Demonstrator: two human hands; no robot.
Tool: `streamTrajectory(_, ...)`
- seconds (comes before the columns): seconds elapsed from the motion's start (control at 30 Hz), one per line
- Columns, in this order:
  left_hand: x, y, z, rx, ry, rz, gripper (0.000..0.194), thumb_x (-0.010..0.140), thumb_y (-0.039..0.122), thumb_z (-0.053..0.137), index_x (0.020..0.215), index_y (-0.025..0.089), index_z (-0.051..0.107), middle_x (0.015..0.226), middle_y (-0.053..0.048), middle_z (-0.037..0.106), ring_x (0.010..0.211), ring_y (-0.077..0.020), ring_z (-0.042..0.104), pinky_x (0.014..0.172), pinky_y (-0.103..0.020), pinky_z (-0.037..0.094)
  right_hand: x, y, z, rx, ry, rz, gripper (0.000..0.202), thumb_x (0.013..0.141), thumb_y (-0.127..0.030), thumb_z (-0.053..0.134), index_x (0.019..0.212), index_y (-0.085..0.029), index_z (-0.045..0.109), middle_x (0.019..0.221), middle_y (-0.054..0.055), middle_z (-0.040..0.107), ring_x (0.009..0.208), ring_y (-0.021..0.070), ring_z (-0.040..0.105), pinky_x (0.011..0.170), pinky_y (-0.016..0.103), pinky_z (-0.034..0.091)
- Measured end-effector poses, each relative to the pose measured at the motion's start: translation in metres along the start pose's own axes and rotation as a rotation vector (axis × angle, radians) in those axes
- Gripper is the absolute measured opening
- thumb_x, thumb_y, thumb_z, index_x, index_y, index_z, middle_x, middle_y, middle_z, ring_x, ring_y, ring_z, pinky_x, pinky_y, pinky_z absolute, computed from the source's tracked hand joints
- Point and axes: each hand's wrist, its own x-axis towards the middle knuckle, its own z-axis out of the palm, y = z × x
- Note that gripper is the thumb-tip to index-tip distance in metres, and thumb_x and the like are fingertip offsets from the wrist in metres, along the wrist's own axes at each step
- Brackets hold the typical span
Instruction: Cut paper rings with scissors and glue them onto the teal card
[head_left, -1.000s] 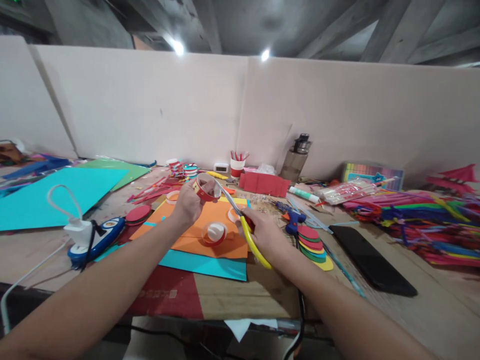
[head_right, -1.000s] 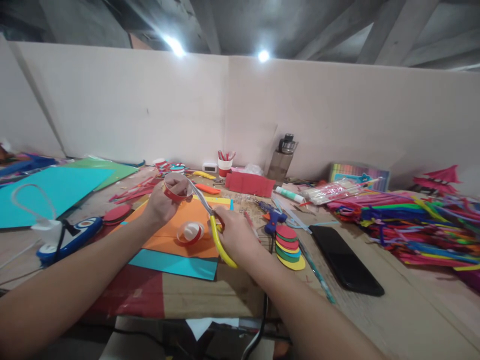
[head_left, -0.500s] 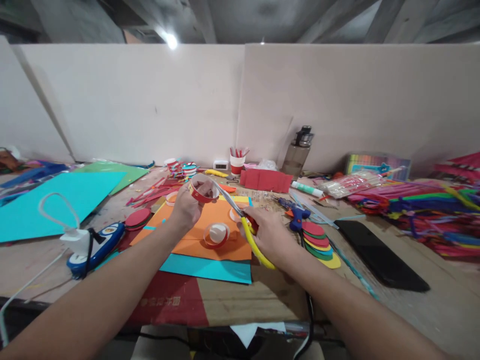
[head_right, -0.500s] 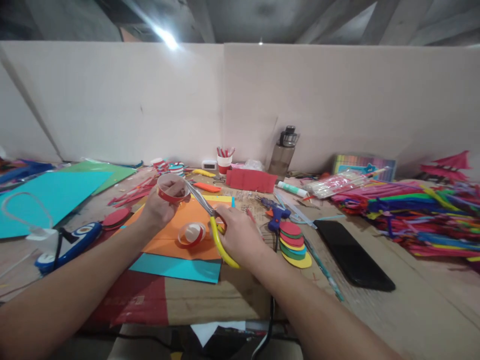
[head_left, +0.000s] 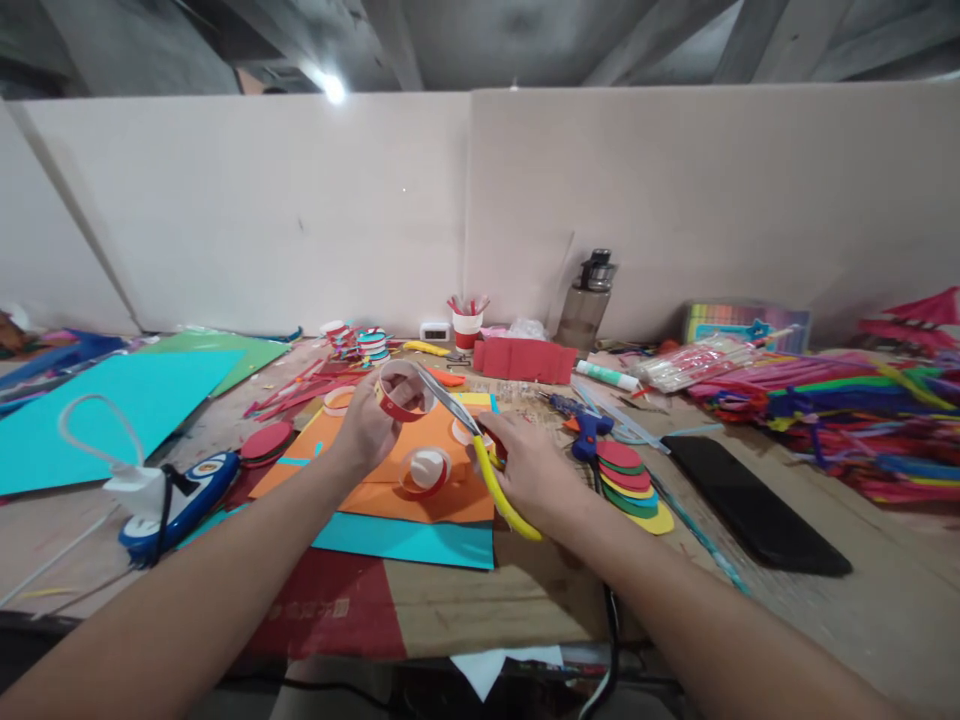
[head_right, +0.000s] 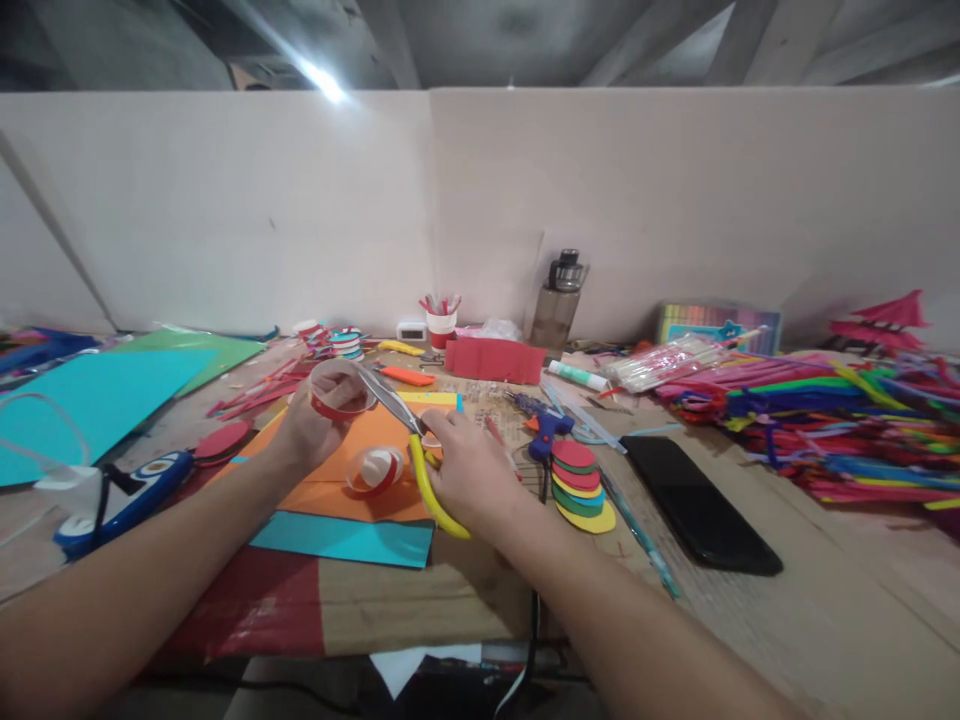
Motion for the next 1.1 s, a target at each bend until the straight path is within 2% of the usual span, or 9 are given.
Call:
streamTrajectory(0.23,0.0017,-0.0017,-0.0025,-0.01,-0.026,-0.003,0.025,0.065,0.031,0.08,0.071,0.015,0.062,0.064,0.0,0.059,0.059,-0.01,0.052,0.057,-0.024,0.042,0.0008,0.0007,0.0016,-0.02,0.017,-0.012,0.028,0.089,-0.034,0.05,0.11,-0.019,0.062,0.102,0.01,0.067,0.083,0.0212,0.058,0.07,0.03,0.038)
streamTrajectory(0.4,0.0017,-0.0007,-0.0022,-0.019,0.018,-0.035,0.028,0.062,0.032,0.082,0.069,0.015,0.061,0.064,0.0,0.058,0.059,-0.0094,0.053,0.056,-0.023,0.042,0.0011,0.0017,0.0036,0.018,0.026,-0.02,0.021,0.087,-0.028,0.052,0.102,-0.019,0.063,0.095,0.008,0.067,0.077,0.0186,0.056,0.066,0.028,0.037)
streamTrajectory(0.67,0.0017,-0.0005,-0.0036,-0.047,-0.039,-0.028,0.021,0.066,0.029,0.078,0.069,0.015,0.062,0.064,0.0,0.058,0.059,-0.0096,0.053,0.058,-0.023,0.045,0.0002,0.0017,0.0049,-0.028,0.036,-0.018,0.019,0.089,-0.032,0.05,0.097,-0.02,0.062,0.082,0.006,0.064,0.069,0.0175,0.053,0.061,0.027,0.033)
streamTrajectory(0.87,0.0031,-0.0004,-0.0057,-0.042,-0.043,-0.042,0.023,0.064,0.029,0.079,0.07,0.015,0.062,0.064,0.0,0.059,0.06,-0.0103,0.054,0.058,-0.024,0.046,0.0003,0.0015,0.004,0.01,0.041,-0.047,0.025,0.089,-0.031,0.049,0.106,-0.02,0.062,0.092,0.008,0.067,0.075,0.0184,0.056,0.066,0.028,0.036)
streamTrajectory(1.1,0.0054,0.0009,-0.008,-0.004,-0.069,-0.054,0.022,0.066,0.029,0.079,0.069,0.014,0.063,0.065,-0.001,0.06,0.057,-0.0101,0.057,0.056,-0.024,0.046,0.0003,0.0006,0.0048,0.019,0.059,-0.053,0.023,0.09,-0.03,0.047,0.103,-0.019,0.063,0.089,0.007,0.068,0.071,0.0169,0.055,0.064,0.027,0.036)
